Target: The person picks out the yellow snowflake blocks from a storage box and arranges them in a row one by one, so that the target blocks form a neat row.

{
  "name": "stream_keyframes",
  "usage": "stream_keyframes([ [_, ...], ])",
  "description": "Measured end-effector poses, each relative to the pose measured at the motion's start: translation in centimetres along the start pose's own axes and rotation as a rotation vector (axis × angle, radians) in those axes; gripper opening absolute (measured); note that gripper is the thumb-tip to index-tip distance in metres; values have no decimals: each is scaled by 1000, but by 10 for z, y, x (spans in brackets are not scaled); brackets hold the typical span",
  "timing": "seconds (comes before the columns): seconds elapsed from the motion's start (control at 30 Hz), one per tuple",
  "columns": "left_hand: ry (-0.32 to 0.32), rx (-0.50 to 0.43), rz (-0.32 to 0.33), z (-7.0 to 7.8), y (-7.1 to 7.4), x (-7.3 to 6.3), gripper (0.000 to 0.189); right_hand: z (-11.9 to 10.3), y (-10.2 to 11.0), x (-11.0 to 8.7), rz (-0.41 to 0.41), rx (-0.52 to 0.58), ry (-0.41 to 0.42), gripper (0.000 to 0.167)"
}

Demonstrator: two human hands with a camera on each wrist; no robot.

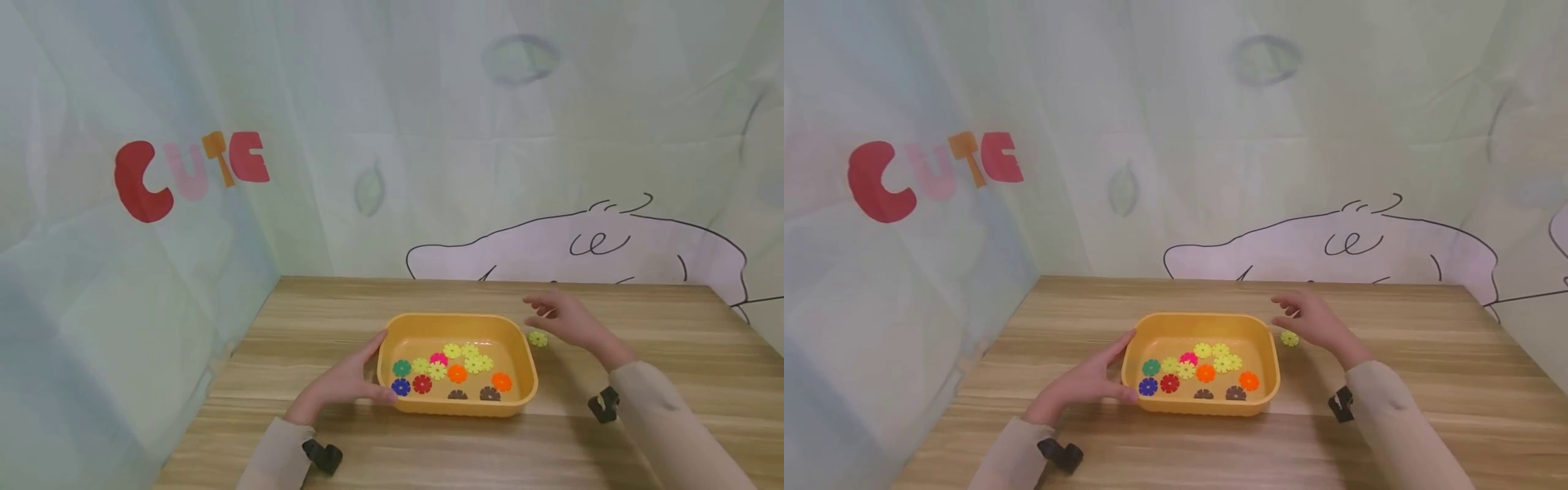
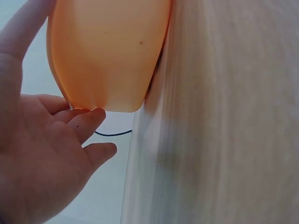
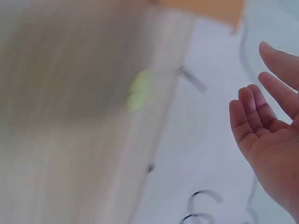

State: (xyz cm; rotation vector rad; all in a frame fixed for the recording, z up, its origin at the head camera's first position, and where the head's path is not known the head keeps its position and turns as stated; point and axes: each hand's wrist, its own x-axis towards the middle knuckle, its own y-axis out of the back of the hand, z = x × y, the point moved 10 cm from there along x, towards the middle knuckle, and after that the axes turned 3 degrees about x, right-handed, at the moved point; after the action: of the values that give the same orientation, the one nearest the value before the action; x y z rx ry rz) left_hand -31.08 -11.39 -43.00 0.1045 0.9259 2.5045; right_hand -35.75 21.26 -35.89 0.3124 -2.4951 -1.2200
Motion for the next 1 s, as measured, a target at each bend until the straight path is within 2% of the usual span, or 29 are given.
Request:
stream_keyframes([
  [0.17, -11, -14, -11, 1, 1, 0, 117, -35, 0, 2, -6, 6, 37, 43],
  [0.4, -23, -18, -15, 2, 1, 0, 118, -63, -26, 5, -59, 35, 102, 38],
  [0.67, -23, -23, -18, 2, 0, -1, 116, -67, -68, 5, -157, 93, 70, 38],
  [1.0, -18, -13, -8, 1, 0, -2, 116, -60, -101, 6, -278, 97, 5, 34],
])
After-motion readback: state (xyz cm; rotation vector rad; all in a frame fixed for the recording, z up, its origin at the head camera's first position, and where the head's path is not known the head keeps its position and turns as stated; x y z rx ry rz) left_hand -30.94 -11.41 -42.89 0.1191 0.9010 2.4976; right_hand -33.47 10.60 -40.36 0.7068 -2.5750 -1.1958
